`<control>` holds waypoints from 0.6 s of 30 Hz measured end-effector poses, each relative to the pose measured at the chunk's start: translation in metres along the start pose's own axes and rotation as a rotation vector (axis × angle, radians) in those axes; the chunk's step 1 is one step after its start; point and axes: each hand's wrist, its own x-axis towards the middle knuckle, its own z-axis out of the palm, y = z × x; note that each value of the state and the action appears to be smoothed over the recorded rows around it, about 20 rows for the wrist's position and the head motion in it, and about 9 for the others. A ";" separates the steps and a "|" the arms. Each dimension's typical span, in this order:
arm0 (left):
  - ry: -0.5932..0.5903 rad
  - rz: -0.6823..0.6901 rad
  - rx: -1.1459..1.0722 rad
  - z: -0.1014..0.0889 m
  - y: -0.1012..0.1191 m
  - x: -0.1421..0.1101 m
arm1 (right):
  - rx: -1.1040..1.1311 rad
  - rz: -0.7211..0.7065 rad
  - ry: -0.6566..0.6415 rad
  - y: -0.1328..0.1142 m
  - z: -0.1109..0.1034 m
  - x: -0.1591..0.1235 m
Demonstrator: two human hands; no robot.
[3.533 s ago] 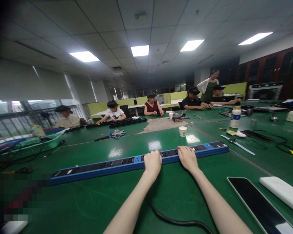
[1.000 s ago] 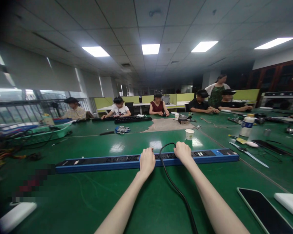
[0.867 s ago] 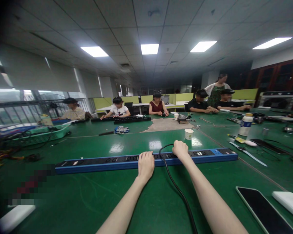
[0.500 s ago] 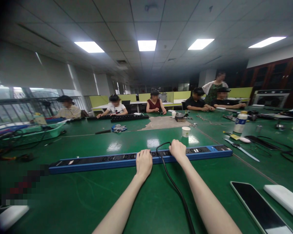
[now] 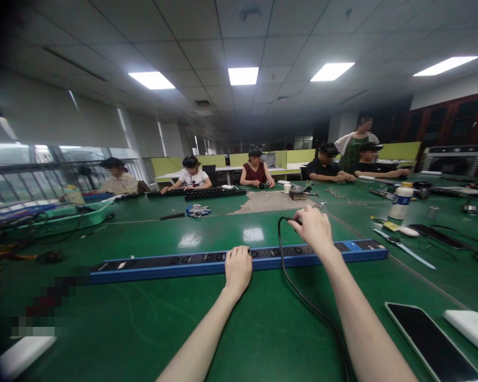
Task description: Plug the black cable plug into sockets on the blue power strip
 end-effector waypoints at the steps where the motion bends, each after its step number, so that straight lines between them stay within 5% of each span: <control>1: 0.000 -0.001 -0.005 0.000 0.000 0.000 | 0.021 0.001 -0.057 0.012 -0.006 0.001; 5: 0.002 -0.004 -0.019 -0.001 0.000 0.000 | 0.161 0.062 -0.256 0.056 -0.015 0.001; 9: 0.005 -0.002 -0.026 -0.002 0.001 -0.001 | 0.280 0.155 -0.272 0.087 -0.011 0.000; 14: 0.009 -0.003 -0.004 -0.002 0.001 0.000 | 0.027 0.424 -0.146 0.106 0.006 0.000; 18: 0.020 0.013 0.012 -0.001 0.000 -0.001 | -0.032 0.410 -0.281 0.115 0.028 -0.002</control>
